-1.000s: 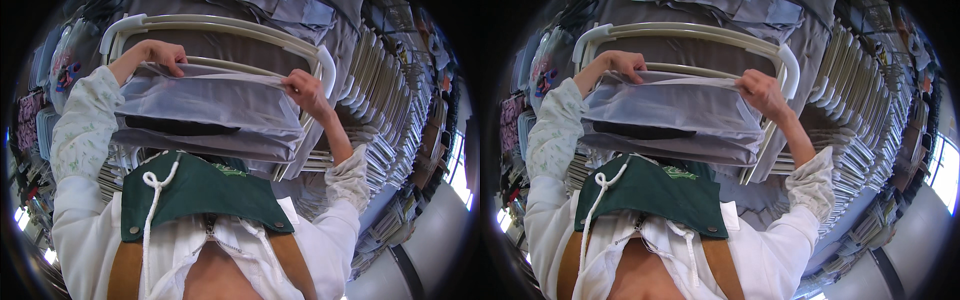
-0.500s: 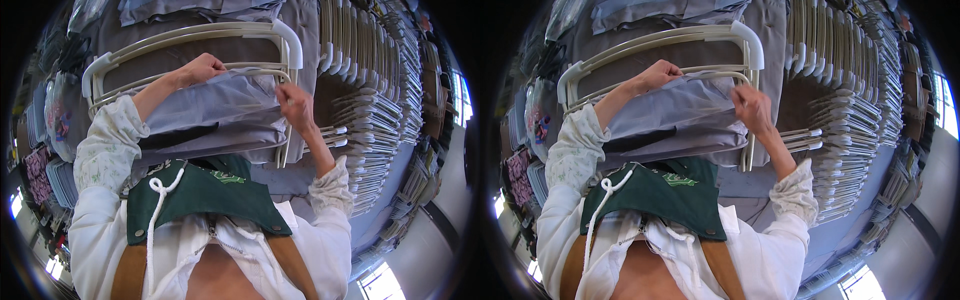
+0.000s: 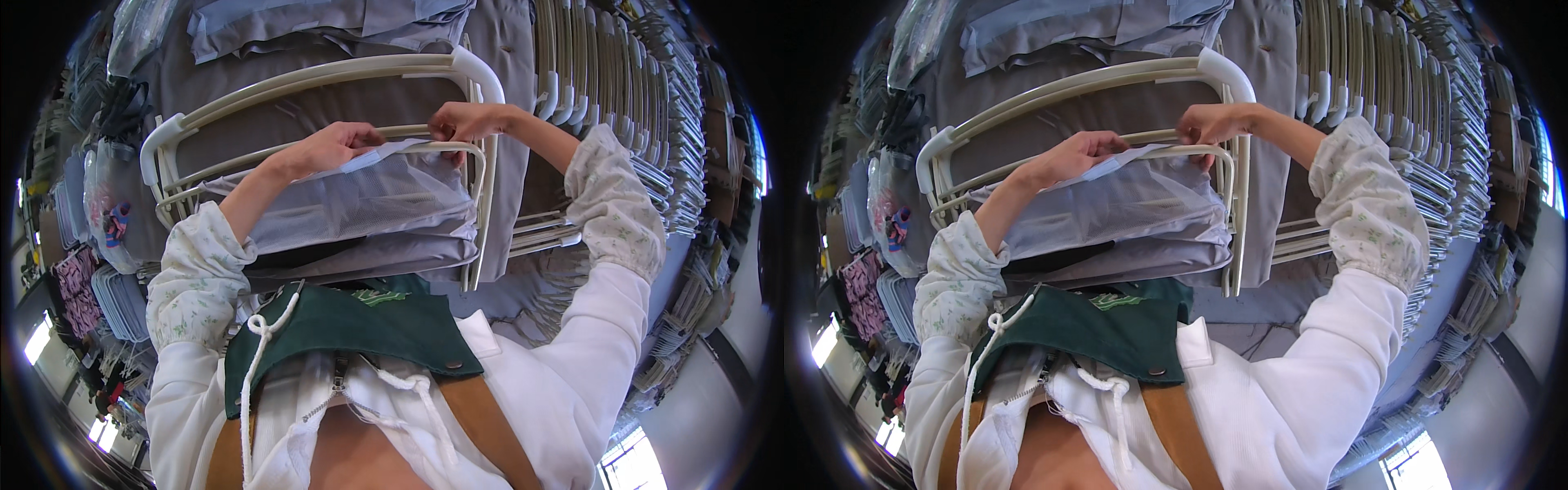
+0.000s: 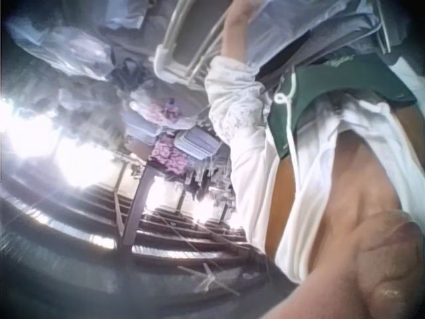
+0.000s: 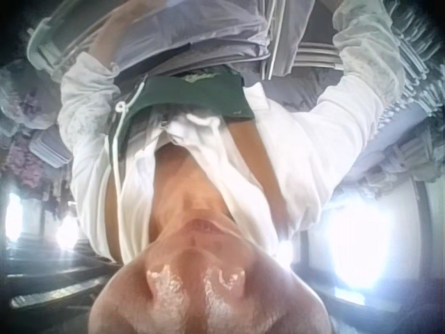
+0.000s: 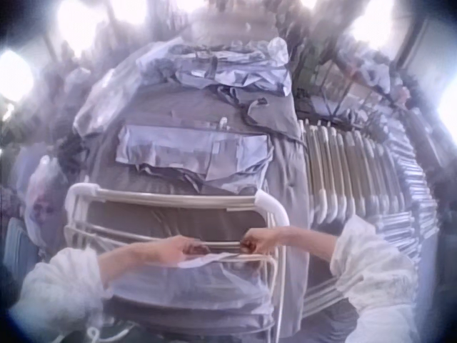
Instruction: The person repeatedly picks up a white plastic clothes drying rack, places a gray garment on it, folds the garment, and then stacks the rack with the folded item onto a growing pile. This cycle is performed multiple times in a warehouse-like setting.
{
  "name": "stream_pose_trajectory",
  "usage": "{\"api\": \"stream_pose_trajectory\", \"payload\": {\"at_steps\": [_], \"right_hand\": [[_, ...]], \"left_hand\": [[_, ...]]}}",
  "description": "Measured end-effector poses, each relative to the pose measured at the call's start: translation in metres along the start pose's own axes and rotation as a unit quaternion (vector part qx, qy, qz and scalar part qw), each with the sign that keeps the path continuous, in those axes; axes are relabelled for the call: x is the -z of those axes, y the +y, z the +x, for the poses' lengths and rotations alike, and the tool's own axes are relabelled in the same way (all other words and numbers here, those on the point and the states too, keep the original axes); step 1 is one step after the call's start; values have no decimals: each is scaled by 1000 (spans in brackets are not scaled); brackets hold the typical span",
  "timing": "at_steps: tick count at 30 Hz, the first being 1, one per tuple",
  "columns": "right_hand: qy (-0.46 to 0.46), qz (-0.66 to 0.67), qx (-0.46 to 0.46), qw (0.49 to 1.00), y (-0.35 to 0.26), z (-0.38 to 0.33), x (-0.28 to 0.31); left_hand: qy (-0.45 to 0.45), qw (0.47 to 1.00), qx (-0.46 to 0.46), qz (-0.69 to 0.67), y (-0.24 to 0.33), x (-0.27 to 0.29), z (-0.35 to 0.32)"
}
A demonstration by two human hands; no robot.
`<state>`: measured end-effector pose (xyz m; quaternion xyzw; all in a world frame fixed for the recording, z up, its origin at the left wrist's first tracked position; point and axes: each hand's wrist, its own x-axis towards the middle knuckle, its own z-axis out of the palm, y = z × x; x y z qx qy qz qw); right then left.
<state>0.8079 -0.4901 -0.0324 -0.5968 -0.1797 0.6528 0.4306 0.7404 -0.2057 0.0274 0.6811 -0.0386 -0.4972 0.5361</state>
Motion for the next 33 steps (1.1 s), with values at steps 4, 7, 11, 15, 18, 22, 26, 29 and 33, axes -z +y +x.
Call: {"api": "stream_pose_trajectory", "payload": {"at_steps": [4, 7, 11, 15, 18, 22, 26, 29, 33], "right_hand": [[-6, 10, 25, 1000, 2, -1, -1], [-45, -64, -1, 997, -13, -2, 1], [-14, -131, 35, 991, -10, 3, 3], [42, -86, -20, 995, -11, -9, -5], [34, -107, -32, 993, -28, -9, -3], [22, -120, 25, 992, -19, -3, -3], [19, -15, 12, 1000, -13, -4, 2], [35, -108, 37, 993, -11, -6, 4], [133, -416, 88, 895, -14, -17, 3]], "left_hand": [[-61, 997, 18, 45, 1, 5, 7], [-132, 980, 40, 141, 6, 18, 19], [-181, 973, 98, -101, 3, 17, 70], [-134, 977, 160, -54, 29, -9, 89], [-79, 988, 129, -41, 12, -15, 103], [5, 976, 178, -125, 10, -19, 99], [-44, 974, 166, -148, 18, -12, 95], [-65, 989, 98, -87, 22, -13, 84], [-55, 990, 23, 126, 20, -18, 74]]}}
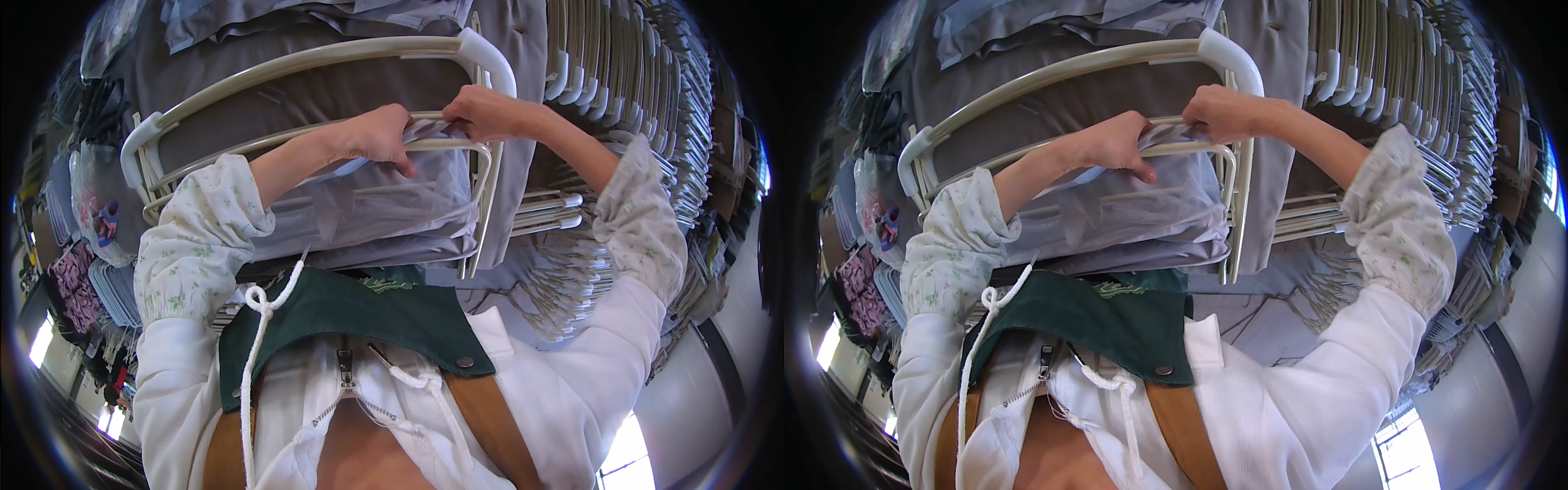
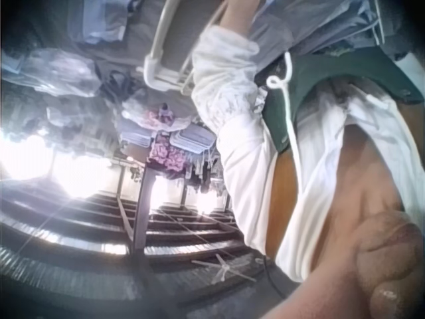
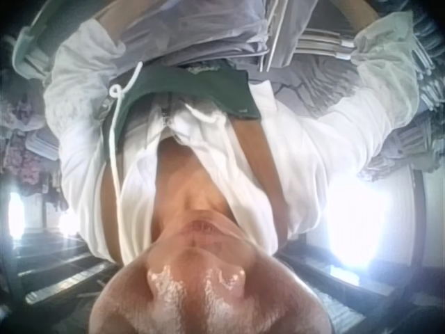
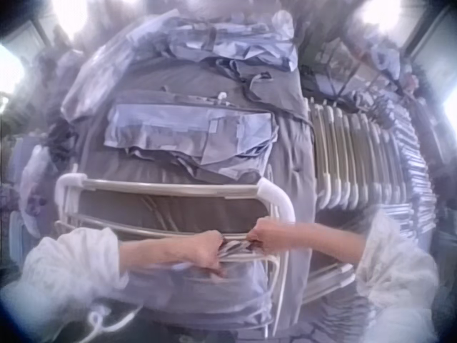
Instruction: The person repeatedly picks up a white plastic clothes drying rack, places a gray garment on it, folds the garment, and then stacks the rack with the folded item onto a growing pile. This cycle is performed multiple times in a warehouse-like setting.
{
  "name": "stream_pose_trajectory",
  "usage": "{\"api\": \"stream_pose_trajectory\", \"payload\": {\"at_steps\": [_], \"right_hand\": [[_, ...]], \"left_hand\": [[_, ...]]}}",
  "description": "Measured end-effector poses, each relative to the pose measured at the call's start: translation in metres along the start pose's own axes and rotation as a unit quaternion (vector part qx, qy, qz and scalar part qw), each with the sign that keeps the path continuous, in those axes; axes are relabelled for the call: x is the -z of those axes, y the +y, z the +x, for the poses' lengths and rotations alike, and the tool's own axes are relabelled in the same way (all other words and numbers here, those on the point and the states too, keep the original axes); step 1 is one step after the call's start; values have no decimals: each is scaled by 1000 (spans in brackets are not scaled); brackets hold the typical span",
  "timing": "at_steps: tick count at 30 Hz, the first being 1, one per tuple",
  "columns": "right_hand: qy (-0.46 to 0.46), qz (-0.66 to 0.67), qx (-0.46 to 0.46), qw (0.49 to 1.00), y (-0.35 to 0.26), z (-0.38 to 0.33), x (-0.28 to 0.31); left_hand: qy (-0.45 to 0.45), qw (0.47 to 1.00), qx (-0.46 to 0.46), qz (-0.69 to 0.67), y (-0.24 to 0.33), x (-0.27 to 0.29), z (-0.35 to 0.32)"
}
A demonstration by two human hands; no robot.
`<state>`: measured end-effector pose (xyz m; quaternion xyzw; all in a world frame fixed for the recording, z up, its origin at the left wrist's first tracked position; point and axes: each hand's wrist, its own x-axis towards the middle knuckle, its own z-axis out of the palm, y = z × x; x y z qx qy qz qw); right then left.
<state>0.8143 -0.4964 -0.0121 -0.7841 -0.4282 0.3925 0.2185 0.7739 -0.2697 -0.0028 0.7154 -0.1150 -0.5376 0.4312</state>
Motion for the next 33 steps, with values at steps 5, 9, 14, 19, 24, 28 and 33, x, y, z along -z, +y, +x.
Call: {"api": "stream_pose_trajectory", "payload": {"at_steps": [5, 9, 14, 19, 24, 28, 33], "right_hand": [[147, -157, 25, 976, -23, -48, -2], [245, 100, -78, 961, -21, -64, -26], [257, 409, -163, 860, -19, -67, -59], [401, 7, -63, 914, -42, -89, -77], [536, -8, -113, 837, -70, -98, -125], [554, 331, -184, 742, -69, -93, -139], [569, 364, -157, 721, -48, -92, -141]], "left_hand": [[-37, 984, 28, 175, 13, -4, -9], [-74, 995, -14, 66, 16, 6, -12], [-13, 986, 105, -130, -6, 42, -46], [-32, 999, 7, -21, -37, 34, -63], [47, 995, -81, 36, -29, 17, -60], [237, 816, -407, 335, 39, -64, -53], [69, 800, -334, 493, 22, -124, -33]]}}
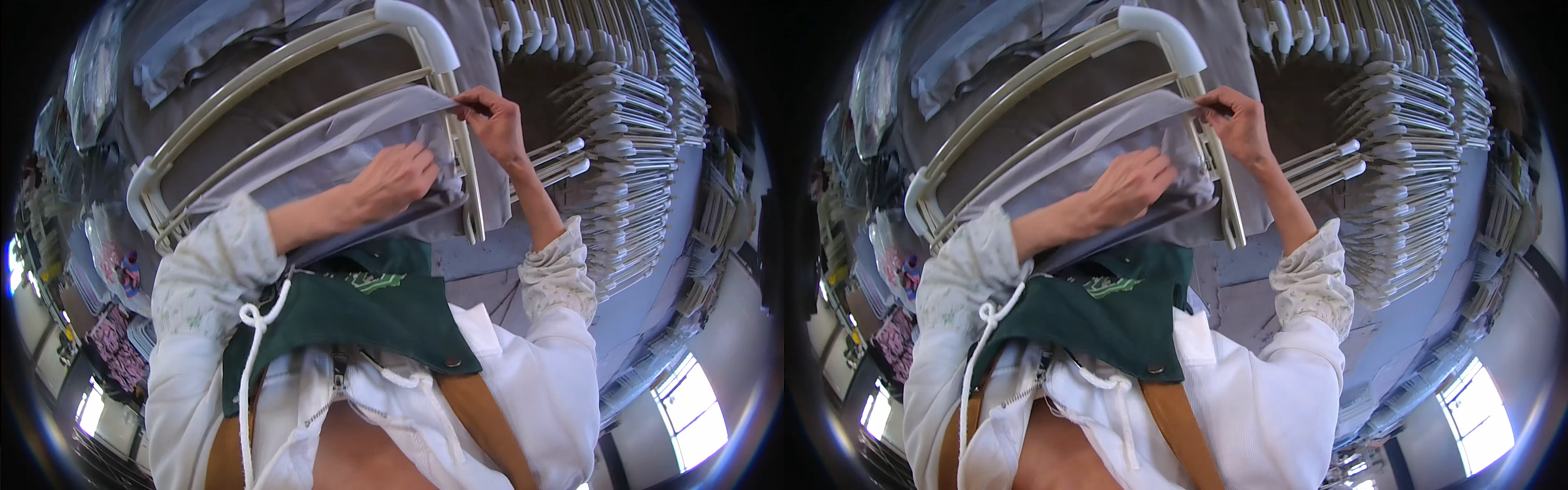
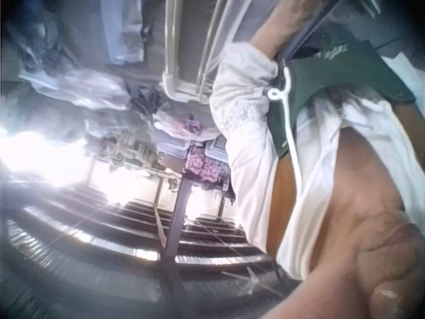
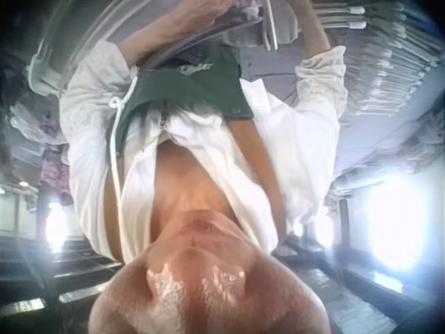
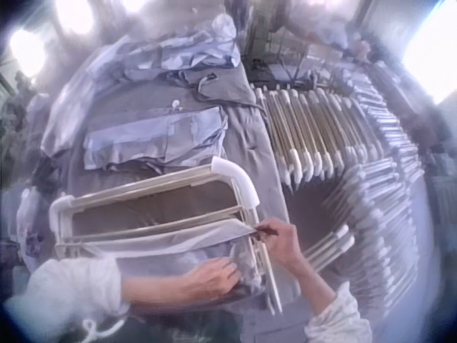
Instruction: The person repeatedly picks up a white plastic clothes drying rack, places a gray garment on it, folds the garment, and then stacks the rack with the folded item onto a growing pile. This cycle is performed multiple times in a warehouse-like setting.
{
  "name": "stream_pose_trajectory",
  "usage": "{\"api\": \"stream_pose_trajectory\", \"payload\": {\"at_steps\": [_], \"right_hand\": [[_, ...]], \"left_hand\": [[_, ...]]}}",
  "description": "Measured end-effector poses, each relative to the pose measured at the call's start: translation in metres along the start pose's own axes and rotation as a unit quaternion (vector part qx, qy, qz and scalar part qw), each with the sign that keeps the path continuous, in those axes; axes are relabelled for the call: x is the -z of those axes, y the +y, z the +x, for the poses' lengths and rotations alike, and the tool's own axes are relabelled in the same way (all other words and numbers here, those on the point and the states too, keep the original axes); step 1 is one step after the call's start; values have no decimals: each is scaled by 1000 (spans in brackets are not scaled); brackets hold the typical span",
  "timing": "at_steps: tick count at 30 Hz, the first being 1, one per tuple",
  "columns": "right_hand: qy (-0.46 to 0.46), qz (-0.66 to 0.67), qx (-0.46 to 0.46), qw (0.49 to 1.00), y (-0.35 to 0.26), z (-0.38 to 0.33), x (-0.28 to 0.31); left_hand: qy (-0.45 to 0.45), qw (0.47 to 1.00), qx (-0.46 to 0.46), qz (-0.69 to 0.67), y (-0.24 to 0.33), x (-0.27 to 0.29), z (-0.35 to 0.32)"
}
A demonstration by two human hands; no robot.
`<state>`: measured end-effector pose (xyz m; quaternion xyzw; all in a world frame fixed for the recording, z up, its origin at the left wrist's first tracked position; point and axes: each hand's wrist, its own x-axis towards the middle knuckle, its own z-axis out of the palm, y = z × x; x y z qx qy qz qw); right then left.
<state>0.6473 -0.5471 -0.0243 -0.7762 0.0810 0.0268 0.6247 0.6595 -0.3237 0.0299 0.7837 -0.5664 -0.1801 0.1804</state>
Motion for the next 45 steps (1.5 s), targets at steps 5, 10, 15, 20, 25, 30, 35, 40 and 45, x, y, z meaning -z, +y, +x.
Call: {"api": "stream_pose_trajectory", "payload": {"at_steps": [5, 10, 15, 20, 25, 30, 35, 40, 45], "right_hand": [[18, -89, 96, 991, -16, -18, -1], [-58, -209, 298, 930, -22, -25, -3], [-161, -329, 428, 826, -8, -24, 1], [-233, -301, 335, 862, -11, -14, 5], [-26, 67, 23, 997, -3, 0, -3], [-207, 132, -123, 962, 15, 1, -27], [-223, 163, -146, 950, 24, 3, -29], [-261, 144, -173, 939, 15, 6, -23], [40, -295, 221, 929, -31, -33, -44]], "left_hand": [[117, 986, -119, 9, 2, 20, -16], [-25, 999, -24, -11, -4, -4, -15], [194, 963, -154, -109, -13, 17, -14], [-40, 928, 199, -314, -84, 36, 37], [-156, 886, 214, -381, -115, 25, 47], [-204, 831, 261, -447, -124, 60, 17], [-216, 856, 247, -400, -136, 59, -59], [-122, 853, 263, -435, -131, 55, -86], [-11, 944, 141, -298, -112, 54, -93]]}}
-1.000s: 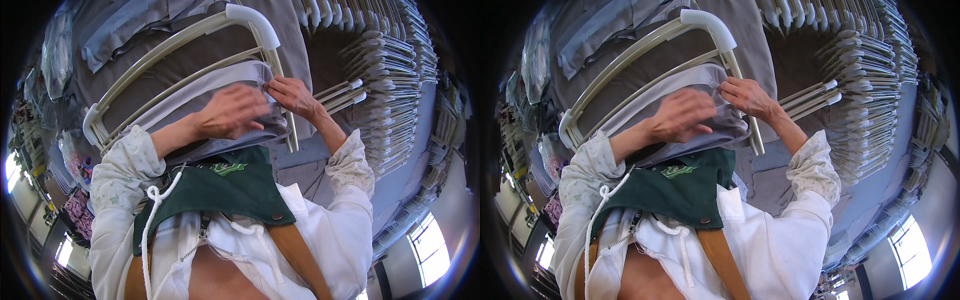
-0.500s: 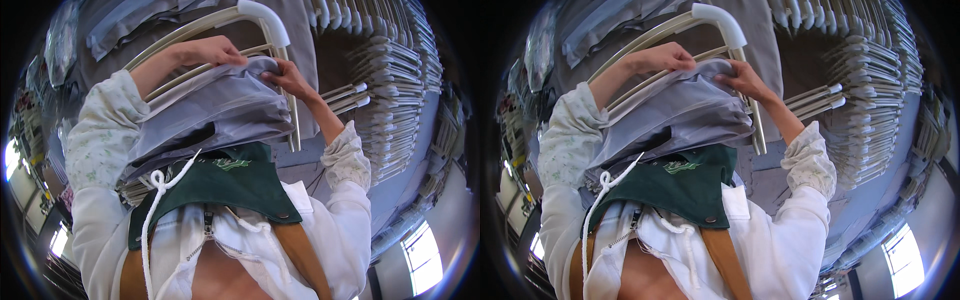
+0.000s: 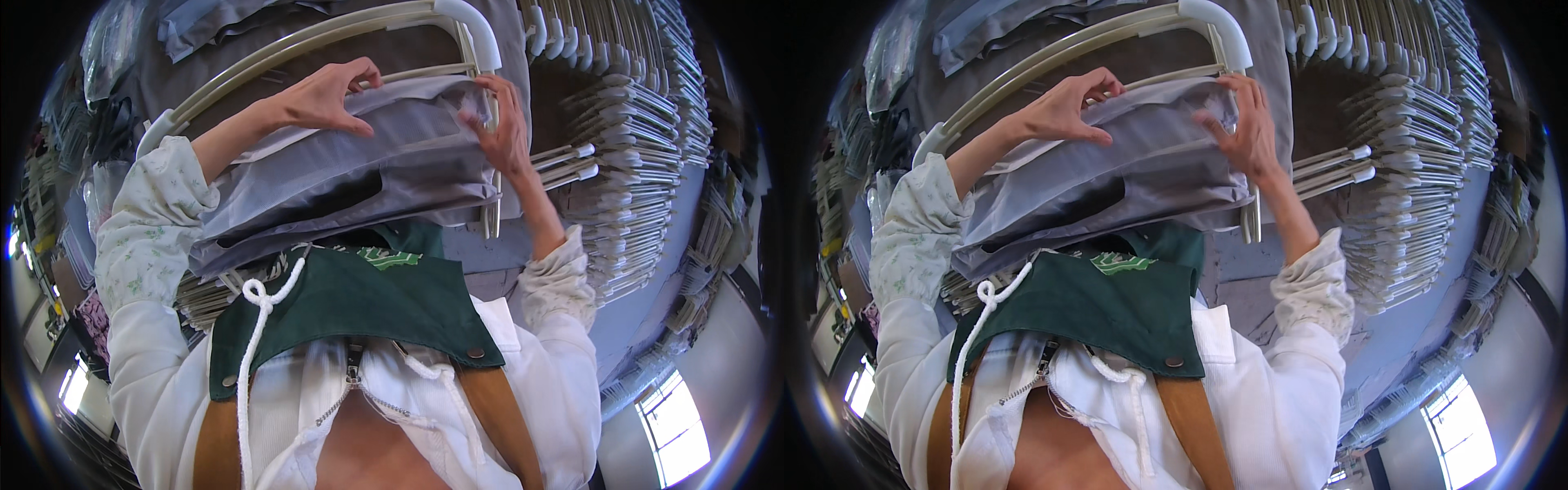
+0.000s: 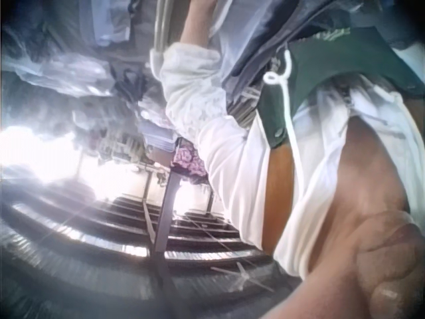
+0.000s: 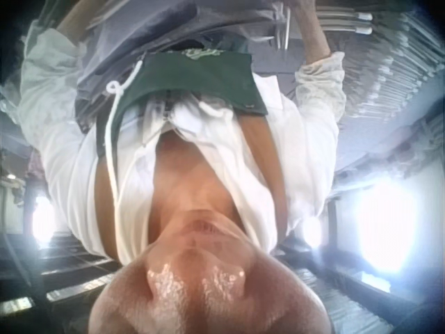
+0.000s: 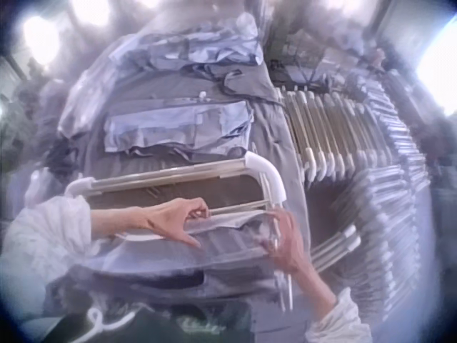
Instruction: The person repeatedly picks up a white plastic clothes drying rack, places a gray garment on it, folds the garment, and then stacks the rack with the folded item onto a growing pile. This cycle is performed multiple times in a warehouse-like setting.
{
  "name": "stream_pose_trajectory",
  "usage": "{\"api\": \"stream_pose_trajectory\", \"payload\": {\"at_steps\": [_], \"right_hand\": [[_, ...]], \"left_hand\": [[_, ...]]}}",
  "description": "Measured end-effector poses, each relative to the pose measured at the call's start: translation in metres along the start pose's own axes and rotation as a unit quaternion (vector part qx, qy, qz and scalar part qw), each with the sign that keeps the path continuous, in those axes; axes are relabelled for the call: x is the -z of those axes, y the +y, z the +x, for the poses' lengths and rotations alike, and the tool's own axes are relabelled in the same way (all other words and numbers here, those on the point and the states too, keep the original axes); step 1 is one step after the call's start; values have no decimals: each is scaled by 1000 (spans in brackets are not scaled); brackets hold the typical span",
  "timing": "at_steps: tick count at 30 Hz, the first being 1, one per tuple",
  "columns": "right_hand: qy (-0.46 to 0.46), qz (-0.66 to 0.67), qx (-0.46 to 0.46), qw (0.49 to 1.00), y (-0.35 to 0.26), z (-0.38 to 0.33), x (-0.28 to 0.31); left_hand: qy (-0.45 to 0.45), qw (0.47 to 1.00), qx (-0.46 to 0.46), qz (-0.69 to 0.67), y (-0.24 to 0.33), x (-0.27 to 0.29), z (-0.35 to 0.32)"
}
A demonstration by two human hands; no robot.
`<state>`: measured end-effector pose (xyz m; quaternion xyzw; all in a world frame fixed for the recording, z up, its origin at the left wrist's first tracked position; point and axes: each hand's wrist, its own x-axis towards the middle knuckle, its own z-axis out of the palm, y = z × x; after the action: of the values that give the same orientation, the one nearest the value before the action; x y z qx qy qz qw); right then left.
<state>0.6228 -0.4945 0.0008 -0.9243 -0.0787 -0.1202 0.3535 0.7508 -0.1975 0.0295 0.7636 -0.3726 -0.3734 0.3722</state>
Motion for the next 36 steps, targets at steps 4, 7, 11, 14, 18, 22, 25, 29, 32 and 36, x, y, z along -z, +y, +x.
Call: {"api": "stream_pose_trajectory", "payload": {"at_steps": [4, 7, 11, 14, 18, 22, 25, 29, 32, 36], "right_hand": [[-107, -75, 166, 977, -80, -16, 1], [-136, -75, 160, 975, -77, -35, -17], [-106, -24, 175, 979, -84, -43, -11], [-93, -26, 192, 977, -82, -43, -12], [-106, -38, 199, 974, -79, -40, -13], [-113, -24, 196, 974, -77, -35, -12], [-132, -23, 192, 972, -74, -28, -14], [-161, -3, 205, 966, -73, -24, -11], [-224, 19, 192, 955, -70, -19, -6], [-180, 110, 170, 963, -76, 36, 2]], "left_hand": [[40, 997, -41, 45, 0, -5, -7], [98, 981, -132, 107, -10, -16, -7], [135, 929, -217, 266, -5, -30, -10], [136, 907, -250, 309, -11, -33, -14], [150, 896, -267, 321, -11, -36, -15], [158, 878, -308, 330, -14, -36, -10], [165, 870, -329, 329, -12, -34, -11], [180, 956, -193, 125, -14, -41, -15], [170, 982, -31, -71, -24, -41, -5], [81, 981, 79, -159, -21, -26, 8]]}}
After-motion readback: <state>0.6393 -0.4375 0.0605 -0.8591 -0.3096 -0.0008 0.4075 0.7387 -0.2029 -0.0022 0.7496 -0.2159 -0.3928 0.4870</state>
